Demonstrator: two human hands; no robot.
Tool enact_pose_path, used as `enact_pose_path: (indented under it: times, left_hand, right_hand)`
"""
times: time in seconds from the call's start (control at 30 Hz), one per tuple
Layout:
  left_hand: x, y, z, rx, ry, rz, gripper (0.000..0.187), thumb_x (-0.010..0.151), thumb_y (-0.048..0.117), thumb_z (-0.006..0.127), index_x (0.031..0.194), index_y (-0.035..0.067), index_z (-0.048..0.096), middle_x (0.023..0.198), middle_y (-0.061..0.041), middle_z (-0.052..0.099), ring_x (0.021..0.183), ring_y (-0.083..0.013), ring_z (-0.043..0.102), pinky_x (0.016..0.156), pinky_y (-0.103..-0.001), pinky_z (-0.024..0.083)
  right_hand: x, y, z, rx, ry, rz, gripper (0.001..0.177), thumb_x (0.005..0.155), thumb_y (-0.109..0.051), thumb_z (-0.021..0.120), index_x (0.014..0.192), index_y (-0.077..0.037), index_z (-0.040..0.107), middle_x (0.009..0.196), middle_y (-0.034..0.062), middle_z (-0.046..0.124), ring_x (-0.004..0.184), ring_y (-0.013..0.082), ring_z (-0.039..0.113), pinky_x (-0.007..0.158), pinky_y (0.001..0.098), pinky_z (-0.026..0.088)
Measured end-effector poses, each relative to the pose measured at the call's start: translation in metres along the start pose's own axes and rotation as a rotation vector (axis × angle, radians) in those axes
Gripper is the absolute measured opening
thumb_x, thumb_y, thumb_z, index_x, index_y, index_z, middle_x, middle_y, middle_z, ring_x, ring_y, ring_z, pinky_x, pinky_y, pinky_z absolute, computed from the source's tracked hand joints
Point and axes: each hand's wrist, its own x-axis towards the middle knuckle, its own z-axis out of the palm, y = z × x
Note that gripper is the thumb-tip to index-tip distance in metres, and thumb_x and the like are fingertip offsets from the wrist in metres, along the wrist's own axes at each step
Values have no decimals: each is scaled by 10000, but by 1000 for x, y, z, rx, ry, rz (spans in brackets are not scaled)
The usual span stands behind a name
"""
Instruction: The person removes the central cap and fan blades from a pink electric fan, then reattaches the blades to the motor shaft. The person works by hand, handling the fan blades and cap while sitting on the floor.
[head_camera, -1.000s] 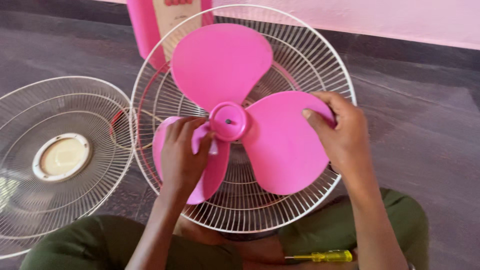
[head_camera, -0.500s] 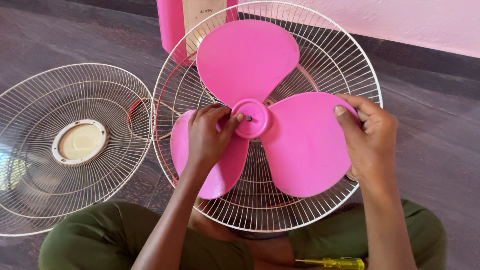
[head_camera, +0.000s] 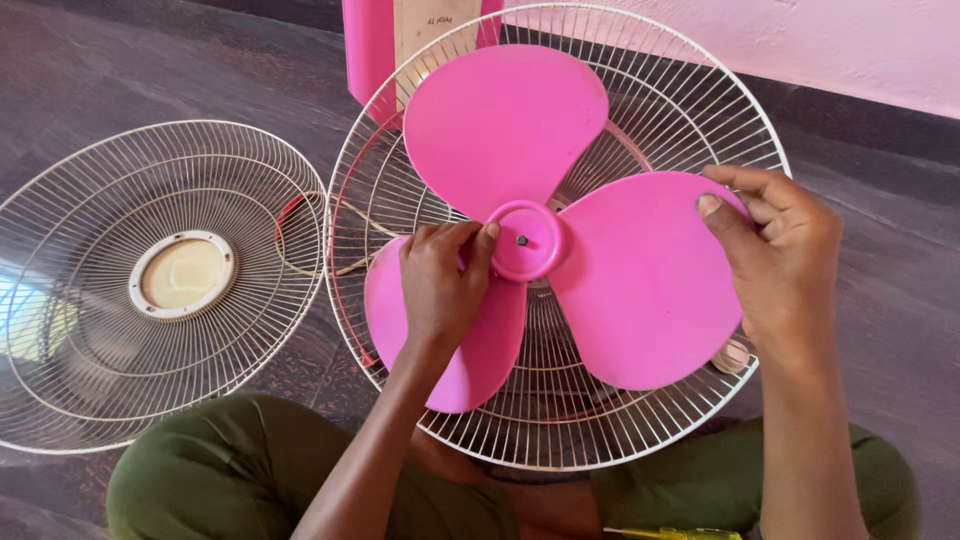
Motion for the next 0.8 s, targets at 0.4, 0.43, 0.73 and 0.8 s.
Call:
enact_pose_path:
  times: [0.4,0.43,0.73,0.8]
  left_hand:
    - [9,-100,-65,636,389,-4,589,915,345,803,1258,-99,620,1191,-284,645,1098,-417,591,942,-488,497]
    - [8,-108,-66,686,439,-76,643,904,351,801,1272,-138,603,1177,-327,628,1061,-430,585,919,-481,509]
    - [0,-100,-59,113,146,-696,406,1110,333,560,1046,-28,734,729,-166,641,590,-219,505,619,-474,392]
    - [2,-90,-58,-66,210,-603,358,1072,313,558,1084,-21,687,752,-99,661,589,-169,600,568,-403,468]
  right_hand:
    - [-33,3,-22,-261,-16,154,422,1004,-15,674,1418,-33,597,981,163,773,748,168,695,636,276,535]
    - [-32,0,-26,-250,-39,155,433,992,-14,661,1419,-42,594,980,152,774,775,153,713,661,269,557]
    - [-31,10,-25,-213,-12,-77,378,1010,34,629,1386,1,641,1095,134,747,864,131,678,721,262,546]
    - [-28,18,-21,-302,49,-76,352,999,27,632,1348,-8,668,1013,141,744,681,143,605,540,281,461]
